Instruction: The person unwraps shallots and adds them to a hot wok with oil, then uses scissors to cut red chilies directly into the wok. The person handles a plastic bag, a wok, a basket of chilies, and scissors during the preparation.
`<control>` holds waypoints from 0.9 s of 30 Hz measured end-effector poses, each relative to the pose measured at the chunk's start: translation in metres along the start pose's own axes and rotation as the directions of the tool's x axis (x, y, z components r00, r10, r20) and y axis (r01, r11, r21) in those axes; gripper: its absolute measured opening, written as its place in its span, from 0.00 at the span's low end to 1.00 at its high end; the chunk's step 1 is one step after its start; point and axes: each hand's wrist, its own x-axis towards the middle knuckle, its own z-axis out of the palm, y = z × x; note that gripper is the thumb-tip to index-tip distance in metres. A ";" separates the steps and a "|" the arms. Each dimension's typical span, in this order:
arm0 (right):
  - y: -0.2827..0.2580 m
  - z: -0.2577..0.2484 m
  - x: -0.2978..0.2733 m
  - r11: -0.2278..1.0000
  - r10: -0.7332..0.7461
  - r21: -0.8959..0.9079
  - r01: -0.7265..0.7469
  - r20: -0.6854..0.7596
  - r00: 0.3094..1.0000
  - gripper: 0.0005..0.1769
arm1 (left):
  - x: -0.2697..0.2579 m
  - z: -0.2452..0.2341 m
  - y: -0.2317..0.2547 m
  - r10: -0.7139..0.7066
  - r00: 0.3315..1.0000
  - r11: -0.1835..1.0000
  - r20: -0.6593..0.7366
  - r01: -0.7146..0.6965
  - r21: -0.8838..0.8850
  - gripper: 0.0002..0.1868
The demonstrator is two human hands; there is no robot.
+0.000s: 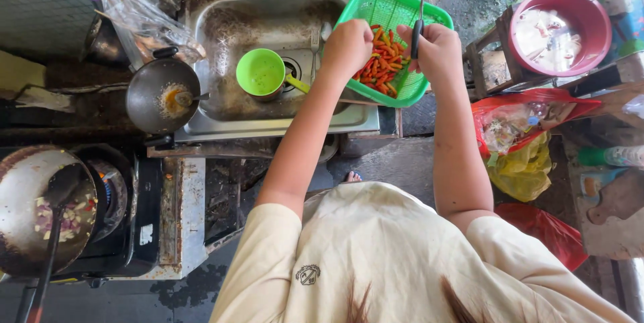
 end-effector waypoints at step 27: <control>0.018 0.003 0.006 0.983 -0.141 0.120 0.139 0.005 0.990 0.20 | 0.063 0.105 -0.049 -0.104 0.942 0.857 0.320 -0.079 0.509 0.17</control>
